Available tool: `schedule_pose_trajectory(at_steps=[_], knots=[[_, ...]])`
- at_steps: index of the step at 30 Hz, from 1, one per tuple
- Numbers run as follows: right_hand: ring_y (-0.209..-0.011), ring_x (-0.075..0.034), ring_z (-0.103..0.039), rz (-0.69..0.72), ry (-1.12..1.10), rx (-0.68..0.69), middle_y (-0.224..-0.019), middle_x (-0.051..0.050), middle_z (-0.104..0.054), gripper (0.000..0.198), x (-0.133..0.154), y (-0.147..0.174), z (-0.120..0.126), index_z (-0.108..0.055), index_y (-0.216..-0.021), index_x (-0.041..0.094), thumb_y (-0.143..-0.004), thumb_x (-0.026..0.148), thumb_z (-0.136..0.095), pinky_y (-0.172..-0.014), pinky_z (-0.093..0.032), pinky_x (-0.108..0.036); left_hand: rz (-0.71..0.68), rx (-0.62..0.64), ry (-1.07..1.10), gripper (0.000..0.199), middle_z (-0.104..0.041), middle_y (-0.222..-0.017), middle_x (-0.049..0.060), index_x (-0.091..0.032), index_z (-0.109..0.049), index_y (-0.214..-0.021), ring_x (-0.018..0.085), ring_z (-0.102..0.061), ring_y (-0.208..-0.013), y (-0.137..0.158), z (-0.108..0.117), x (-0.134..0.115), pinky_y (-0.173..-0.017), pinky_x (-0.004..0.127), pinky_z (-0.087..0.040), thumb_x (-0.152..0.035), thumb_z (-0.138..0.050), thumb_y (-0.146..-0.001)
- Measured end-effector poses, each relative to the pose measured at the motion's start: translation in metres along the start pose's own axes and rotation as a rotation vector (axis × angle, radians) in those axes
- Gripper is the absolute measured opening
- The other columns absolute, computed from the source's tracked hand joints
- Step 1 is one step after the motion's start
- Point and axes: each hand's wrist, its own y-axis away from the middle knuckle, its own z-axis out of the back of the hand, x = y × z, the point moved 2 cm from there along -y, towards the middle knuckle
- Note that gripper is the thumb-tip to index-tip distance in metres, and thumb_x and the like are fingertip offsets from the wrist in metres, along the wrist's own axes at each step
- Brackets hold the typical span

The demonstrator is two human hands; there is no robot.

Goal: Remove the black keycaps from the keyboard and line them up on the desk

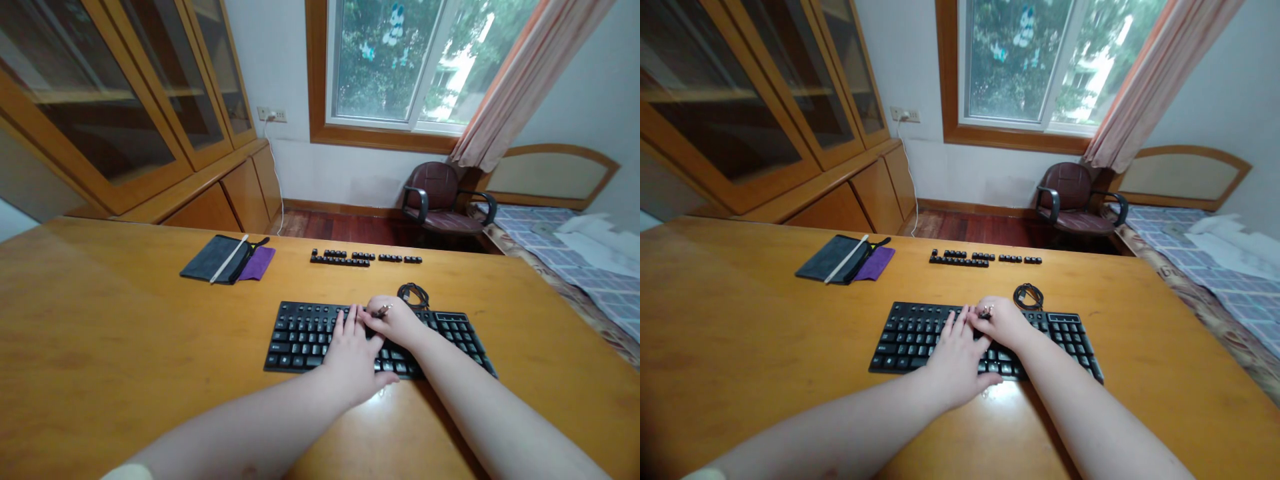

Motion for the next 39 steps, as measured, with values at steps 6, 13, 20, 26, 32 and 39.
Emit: schedule_pose_trajectory(at_steps=[6,13,20,26,32,39], knots=[[-0.066,-0.015,-0.061,0.088,0.05,-0.047,-0.069,-0.005,-0.068,0.033,-0.004,0.005,0.0,-0.067,-0.075,0.019,-0.087,0.045,-0.051,-0.065,-0.044,-0.026,0.01,-0.024,-0.001,0.081,-0.025,-0.15,0.014,-0.029,-0.034,-0.139,0.041,-0.009,-0.138,0.0,-0.002,-0.001,-0.107,0.062,-0.003,-0.072,-0.046,-0.071],[-0.063,-0.015,-0.063,0.065,-0.108,-0.142,-0.07,-0.005,-0.069,0.027,-0.002,0.011,0.002,-0.068,-0.074,0.021,-0.085,0.042,-0.056,-0.063,-0.048,-0.025,-0.003,-0.032,-0.016,0.082,-0.027,-0.148,0.016,-0.027,-0.034,-0.14,0.042,-0.01,-0.137,-0.002,-0.004,-0.001,-0.106,0.062,-0.004,-0.071,-0.046,-0.072],[-0.072,-0.019,-0.066,-0.195,-0.382,-0.591,-0.073,-0.006,-0.07,0.024,-0.019,0.017,0.015,-0.067,-0.07,0.02,-0.085,0.033,-0.054,-0.073,-0.052,-0.034,0.009,-0.069,0.027,0.084,-0.019,-0.151,0.013,-0.036,-0.029,-0.14,0.043,-0.007,-0.137,0.0,-0.006,0.0,-0.104,0.063,-0.009,-0.072,-0.051,-0.068],[-0.07,-0.019,-0.066,-0.252,-0.532,-0.582,-0.069,-0.006,-0.069,0.027,-0.022,0.01,0.016,-0.066,-0.065,0.017,-0.084,0.034,-0.055,-0.072,-0.053,-0.034,0.112,-0.239,0.184,0.062,-0.032,-0.145,0.016,-0.02,-0.04,-0.134,0.031,-0.033,-0.131,-0.009,0.012,0.018,-0.106,0.049,-0.025,-0.047,-0.054,-0.08],[-0.069,-0.019,-0.065,-0.139,-0.733,-0.442,-0.067,-0.005,-0.067,0.022,-0.018,0.006,0.009,-0.065,-0.065,0.018,-0.08,0.034,-0.06,-0.07,-0.054,-0.035,0.125,-0.308,0.532,0.046,-0.059,-0.119,0.007,-0.02,-0.049,-0.122,0.02,-0.055,-0.108,-0.023,0.02,0.035,-0.097,0.036,-0.042,-0.031,-0.06,-0.078],[-0.071,-0.02,-0.064,-0.073,-0.673,-0.392,-0.069,-0.006,-0.067,0.031,-0.011,0.004,0.007,-0.066,-0.068,0.019,-0.081,0.045,-0.059,-0.07,-0.052,-0.035,0.157,-0.341,0.694,0.029,-0.067,-0.102,0.001,-0.023,-0.059,-0.106,0.018,-0.061,-0.093,-0.024,0.02,0.033,-0.088,0.031,-0.048,-0.021,-0.06,-0.077]])
